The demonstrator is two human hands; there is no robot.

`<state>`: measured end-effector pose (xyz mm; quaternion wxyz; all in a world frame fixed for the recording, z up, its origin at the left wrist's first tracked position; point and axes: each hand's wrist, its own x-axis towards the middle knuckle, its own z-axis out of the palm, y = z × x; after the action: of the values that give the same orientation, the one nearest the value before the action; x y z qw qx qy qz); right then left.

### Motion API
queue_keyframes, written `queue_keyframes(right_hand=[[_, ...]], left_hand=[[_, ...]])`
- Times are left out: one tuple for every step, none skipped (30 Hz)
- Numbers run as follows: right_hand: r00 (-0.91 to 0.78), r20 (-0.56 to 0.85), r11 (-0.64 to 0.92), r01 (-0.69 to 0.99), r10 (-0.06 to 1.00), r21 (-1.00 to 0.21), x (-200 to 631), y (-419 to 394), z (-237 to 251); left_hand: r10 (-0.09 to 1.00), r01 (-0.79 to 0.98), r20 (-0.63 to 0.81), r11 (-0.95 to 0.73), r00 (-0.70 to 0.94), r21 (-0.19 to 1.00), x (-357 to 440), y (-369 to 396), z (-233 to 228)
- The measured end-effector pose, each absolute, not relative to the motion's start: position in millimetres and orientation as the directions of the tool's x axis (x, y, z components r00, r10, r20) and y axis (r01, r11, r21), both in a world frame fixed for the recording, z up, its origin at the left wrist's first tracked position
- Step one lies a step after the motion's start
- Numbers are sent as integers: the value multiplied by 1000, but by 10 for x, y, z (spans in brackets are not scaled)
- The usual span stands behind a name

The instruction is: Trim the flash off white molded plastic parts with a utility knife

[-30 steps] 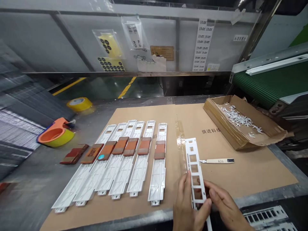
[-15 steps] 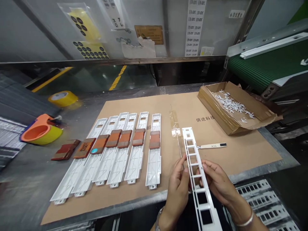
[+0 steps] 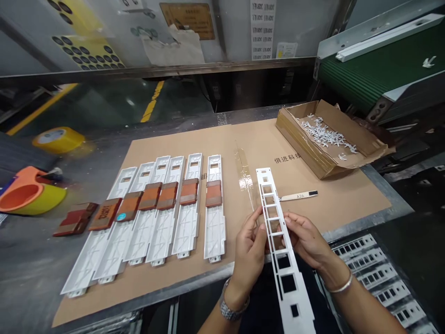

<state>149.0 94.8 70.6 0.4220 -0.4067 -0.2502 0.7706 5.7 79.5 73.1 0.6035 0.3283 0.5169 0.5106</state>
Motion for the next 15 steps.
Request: queue_keyframes(right_hand=[[-310,-415,-516,-446,855,-731,1492,953,705],[-306,-415,-514,-445,857,-733,1493,959,704],[-303,-414,-512,-443,858,-736,1493,965,704],[-302,-414,-510,-440,859,-739,1493,971,704],[-302,-412,-510,-438,859,-741,1492,977,705],[-305,-411,-510,-435,859,-742,1490,982,707],[-311,-410,-512,-432,857,-742,1486,986,711],[-315,-409,-513,-430,856,-742,1481,989,716],[-319,-408,-514,-430,856,-742,1473,991,721],[-320,-407,-514,-429,856,-743,1462,992,727],[-319,-407,-513,-430,856,-743,1448,992,732],[-315,-407,-511,-430,857,-744,1432,989,734],[-309,-409,-510,-431,858,-744,1416,982,734],[-300,-412,-508,-433,860,-745,1402,969,730],[-285,-416,-503,-437,864,-746,1390,949,722]], left_hand=[[955,-263,-294,275,-35,925,54,798,725],[954,-251,-299,285,-19,925,49,801,718],[953,-242,-303,292,-10,925,43,803,711],[952,-237,-305,294,-10,926,36,805,704],[953,-233,-303,292,-13,928,31,808,701],[954,-233,-300,289,-16,929,28,810,700],[956,-238,-294,281,-21,930,30,812,704],[958,-252,-284,269,-26,930,37,813,712],[961,-273,-276,258,-28,927,51,813,723],[962,-299,-272,253,-24,920,71,812,736],[961,-330,-277,256,-16,908,95,811,750],[957,-369,-291,268,-5,890,121,808,764],[949,-410,-314,289,6,865,146,806,775],[940,-450,-340,309,13,838,166,804,785],[932,-487,-363,322,11,812,180,803,791]])
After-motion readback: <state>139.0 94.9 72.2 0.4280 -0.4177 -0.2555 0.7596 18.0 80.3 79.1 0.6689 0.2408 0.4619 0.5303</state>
